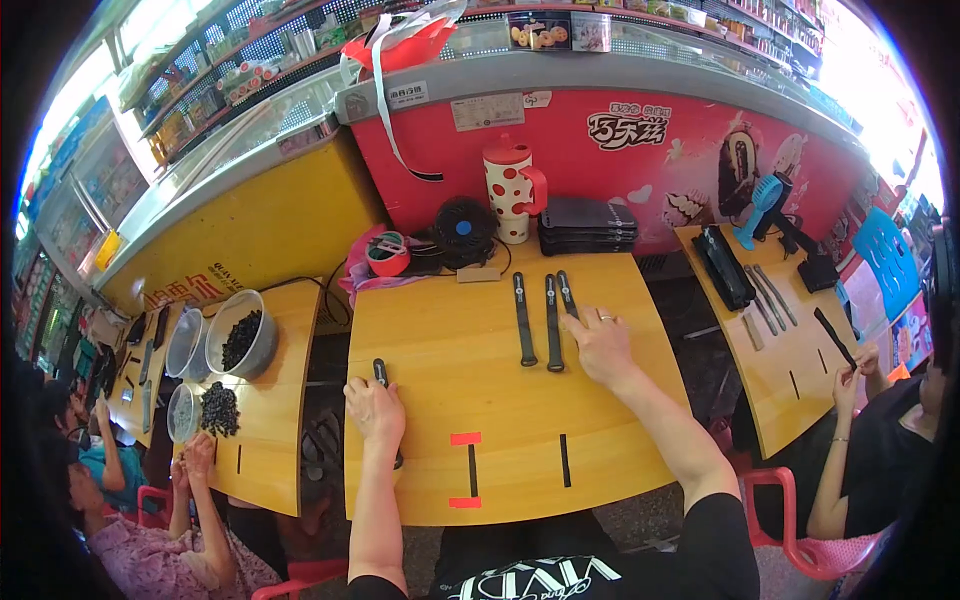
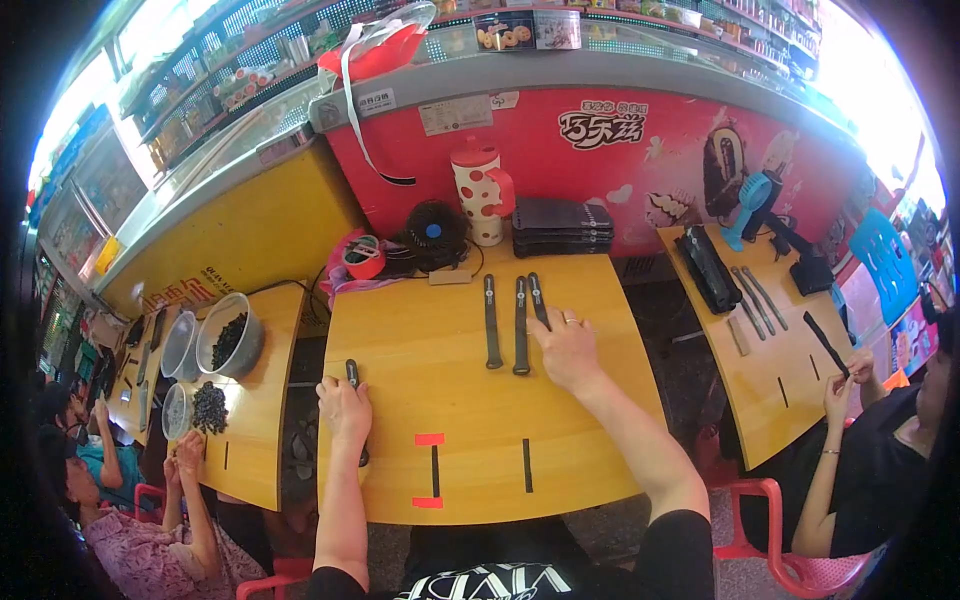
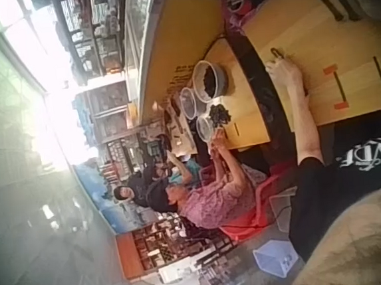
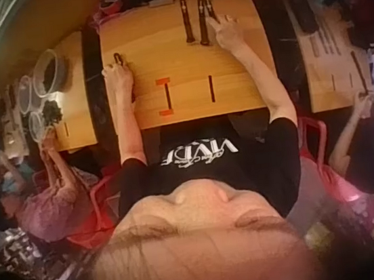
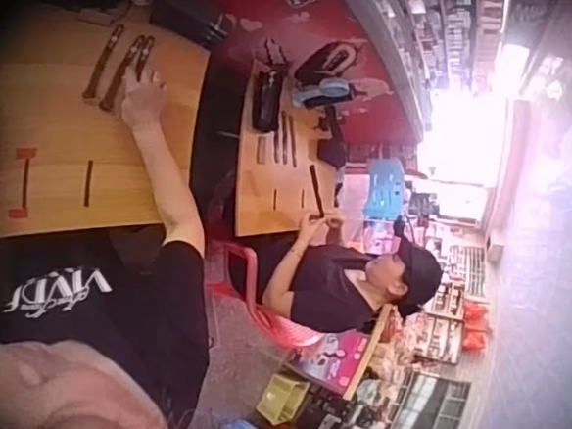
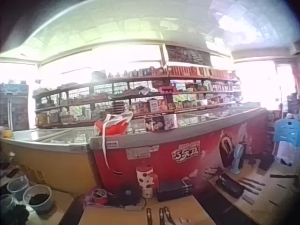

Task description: Assembling plastic buckles and components onto black fabric straps at a manufacturing workbench.

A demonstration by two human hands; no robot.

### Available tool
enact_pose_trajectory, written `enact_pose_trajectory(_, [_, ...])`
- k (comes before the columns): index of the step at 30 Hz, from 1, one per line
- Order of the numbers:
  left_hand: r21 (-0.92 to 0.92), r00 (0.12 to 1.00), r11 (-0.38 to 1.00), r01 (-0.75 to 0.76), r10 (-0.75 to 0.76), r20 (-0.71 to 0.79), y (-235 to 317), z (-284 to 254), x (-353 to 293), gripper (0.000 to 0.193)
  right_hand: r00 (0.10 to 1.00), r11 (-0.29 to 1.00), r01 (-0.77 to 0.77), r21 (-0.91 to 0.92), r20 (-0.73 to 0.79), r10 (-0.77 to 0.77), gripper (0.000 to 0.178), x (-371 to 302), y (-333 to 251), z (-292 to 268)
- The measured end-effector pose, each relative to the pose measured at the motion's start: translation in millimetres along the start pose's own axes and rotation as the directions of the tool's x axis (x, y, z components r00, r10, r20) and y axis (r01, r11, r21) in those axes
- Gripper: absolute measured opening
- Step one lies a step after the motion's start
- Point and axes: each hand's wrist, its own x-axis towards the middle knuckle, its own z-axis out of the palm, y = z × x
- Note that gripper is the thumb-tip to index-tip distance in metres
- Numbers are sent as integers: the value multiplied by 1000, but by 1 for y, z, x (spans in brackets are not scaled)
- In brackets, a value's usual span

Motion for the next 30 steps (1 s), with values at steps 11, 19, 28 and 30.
enact_pose_trajectory(11, [-959, 961, 46, 278, -14, 278, 0, -105, -1, 9, 939, 686, -345, 640, 227, 259, 14, -65, -17, -51])
enact_pose_trajectory(19, [-654, 716, -325, 683, 473, 513, 83, -138, -114, 26, 967, 309, -246, 919, 213, 137, 17, -96, -131, -123])
enact_pose_trajectory(28, [-593, 683, -360, 720, 517, 515, 90, -152, -143, 24, 986, 720, -22, 694, -105, 131, 17, -116, -161, -155])
enact_pose_trajectory(30, [-599, 680, -354, 718, 539, 497, 87, -152, -147, 25, 981, 780, 9, 626, -157, 115, 21, -116, -163, -158])
